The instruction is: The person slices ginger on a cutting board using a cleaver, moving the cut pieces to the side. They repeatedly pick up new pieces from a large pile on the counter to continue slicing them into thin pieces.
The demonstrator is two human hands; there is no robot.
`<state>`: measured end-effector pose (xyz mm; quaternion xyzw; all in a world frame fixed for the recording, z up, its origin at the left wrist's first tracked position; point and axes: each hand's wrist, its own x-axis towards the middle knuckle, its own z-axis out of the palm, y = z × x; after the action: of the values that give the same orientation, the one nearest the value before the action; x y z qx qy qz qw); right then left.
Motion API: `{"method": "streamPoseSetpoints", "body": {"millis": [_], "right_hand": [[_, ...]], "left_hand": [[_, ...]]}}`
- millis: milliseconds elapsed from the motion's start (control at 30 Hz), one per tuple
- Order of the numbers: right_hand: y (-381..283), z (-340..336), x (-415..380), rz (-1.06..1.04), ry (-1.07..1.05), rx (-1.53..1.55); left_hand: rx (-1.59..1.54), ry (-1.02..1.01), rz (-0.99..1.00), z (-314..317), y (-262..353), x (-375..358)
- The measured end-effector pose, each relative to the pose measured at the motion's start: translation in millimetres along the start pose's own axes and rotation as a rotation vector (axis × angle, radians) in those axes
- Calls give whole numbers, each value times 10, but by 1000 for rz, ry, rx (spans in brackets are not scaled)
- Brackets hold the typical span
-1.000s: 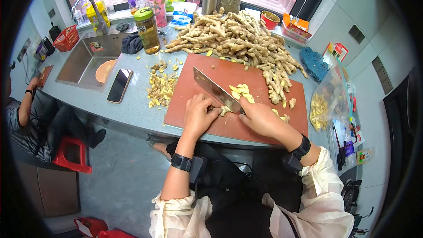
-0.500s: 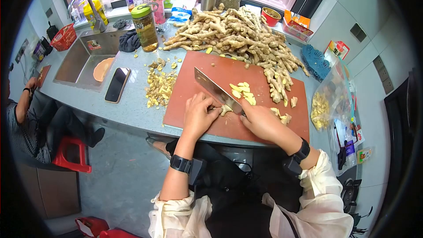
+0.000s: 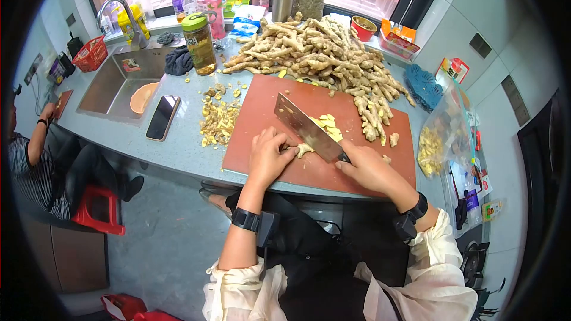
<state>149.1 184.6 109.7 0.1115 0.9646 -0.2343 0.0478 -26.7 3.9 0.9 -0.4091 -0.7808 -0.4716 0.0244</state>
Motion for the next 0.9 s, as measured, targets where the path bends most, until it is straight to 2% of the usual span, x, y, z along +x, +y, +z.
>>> {"method": "streamPoseSetpoints", "body": {"millis": [567, 900], "right_hand": [[-202, -37, 10, 5, -31, -138], [-393, 85, 314, 31, -52, -165]], "left_hand": [[2, -21, -13, -18, 14, 3], [-3, -2, 9, -19, 16, -4]]}}
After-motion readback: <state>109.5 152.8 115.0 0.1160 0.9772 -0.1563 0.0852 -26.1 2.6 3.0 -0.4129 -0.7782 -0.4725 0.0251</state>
